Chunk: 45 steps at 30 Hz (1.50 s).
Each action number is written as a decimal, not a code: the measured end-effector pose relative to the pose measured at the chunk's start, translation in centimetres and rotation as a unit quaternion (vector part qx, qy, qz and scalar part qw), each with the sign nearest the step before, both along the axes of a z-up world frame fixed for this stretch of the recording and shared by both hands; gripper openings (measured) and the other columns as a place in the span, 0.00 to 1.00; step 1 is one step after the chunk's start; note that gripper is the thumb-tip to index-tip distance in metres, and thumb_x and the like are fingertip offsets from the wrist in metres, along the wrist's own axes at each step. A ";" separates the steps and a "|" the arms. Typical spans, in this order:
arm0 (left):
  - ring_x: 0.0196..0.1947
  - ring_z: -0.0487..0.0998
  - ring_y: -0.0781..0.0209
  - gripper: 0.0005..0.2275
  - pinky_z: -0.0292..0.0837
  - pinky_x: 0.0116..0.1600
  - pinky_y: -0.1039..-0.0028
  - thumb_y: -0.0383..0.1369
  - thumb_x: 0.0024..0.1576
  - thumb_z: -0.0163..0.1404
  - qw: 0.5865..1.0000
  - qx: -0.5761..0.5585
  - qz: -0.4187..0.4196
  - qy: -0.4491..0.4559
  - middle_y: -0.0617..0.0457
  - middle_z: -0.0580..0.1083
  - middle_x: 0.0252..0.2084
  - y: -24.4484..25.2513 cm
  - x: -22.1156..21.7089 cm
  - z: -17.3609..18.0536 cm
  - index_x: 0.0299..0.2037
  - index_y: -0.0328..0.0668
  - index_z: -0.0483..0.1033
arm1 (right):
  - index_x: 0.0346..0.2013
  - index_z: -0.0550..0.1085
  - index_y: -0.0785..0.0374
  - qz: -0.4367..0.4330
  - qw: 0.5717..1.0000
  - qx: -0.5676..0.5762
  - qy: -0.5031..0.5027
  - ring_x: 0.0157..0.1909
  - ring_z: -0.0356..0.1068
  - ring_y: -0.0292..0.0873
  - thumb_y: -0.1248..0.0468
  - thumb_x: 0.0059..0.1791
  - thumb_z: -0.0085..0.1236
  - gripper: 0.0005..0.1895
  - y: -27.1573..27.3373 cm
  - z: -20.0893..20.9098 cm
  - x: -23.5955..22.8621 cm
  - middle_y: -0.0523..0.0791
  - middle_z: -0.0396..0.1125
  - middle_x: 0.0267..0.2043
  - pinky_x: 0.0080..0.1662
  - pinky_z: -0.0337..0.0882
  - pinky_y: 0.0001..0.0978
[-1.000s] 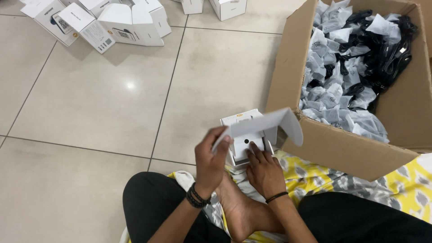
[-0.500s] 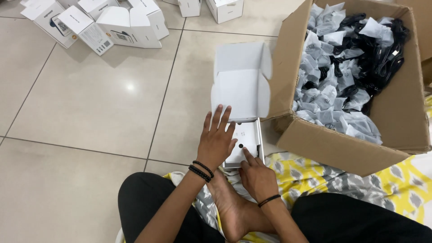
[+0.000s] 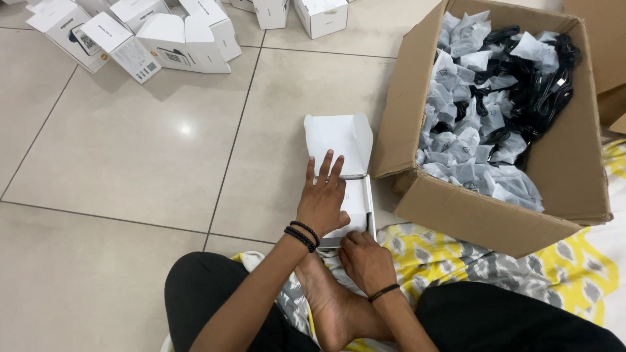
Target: The person packs small electronic devices and accessories into their retail boxes.
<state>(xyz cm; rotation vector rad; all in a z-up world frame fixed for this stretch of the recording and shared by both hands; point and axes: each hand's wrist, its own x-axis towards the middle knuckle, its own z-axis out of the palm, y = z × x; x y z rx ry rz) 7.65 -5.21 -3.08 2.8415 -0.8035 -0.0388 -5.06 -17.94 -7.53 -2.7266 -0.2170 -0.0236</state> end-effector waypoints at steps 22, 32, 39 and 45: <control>0.70 0.59 0.42 0.22 0.49 0.71 0.44 0.40 0.51 0.59 0.959 -0.072 0.187 -0.199 0.44 0.68 0.64 11.2 0.9 -1.3 0.53 0.35 0.78 | 0.52 0.74 0.60 -0.022 0.997 -0.014 0.074 0.53 0.70 0.49 0.43 0.48 0.56 0.28 0.8 1.9 0.9 0.47 0.69 0.56 0.43 0.75 0.44; 0.69 0.64 0.45 0.12 0.61 0.69 0.54 0.34 0.55 0.58 0.945 -0.290 -0.013 -0.148 0.48 0.71 0.62 -1.8 -3.0 6.3 0.47 0.41 0.79 | 0.44 0.79 0.59 -0.117 0.982 0.128 -0.077 0.38 0.76 0.51 0.52 0.47 0.61 0.17 -6.8 7.4 0.9 0.47 0.75 0.45 0.38 0.74 0.44; 0.67 0.67 0.48 0.11 0.64 0.70 0.58 0.33 0.56 0.56 0.917 -0.342 -0.177 -0.104 0.50 0.73 0.58 -17.5 -0.4 7.7 0.47 0.40 0.79 | 0.40 0.80 0.65 -0.290 0.905 0.131 -0.282 0.30 0.70 0.44 0.64 0.56 0.62 0.06 -23.3 8.6 2.0 0.48 0.72 0.34 0.35 0.67 0.34; 0.52 0.77 0.43 0.08 0.73 0.58 0.56 0.24 0.53 0.49 0.935 -0.287 -0.203 0.053 0.43 0.78 0.45 -32.6 6.6 -1.8 0.41 0.37 0.78 | 0.40 0.79 0.62 -0.352 0.878 0.073 -0.317 0.32 0.70 0.43 0.64 0.58 0.62 0.05 -26.4 6.0 2.2 0.46 0.71 0.36 0.36 0.67 0.35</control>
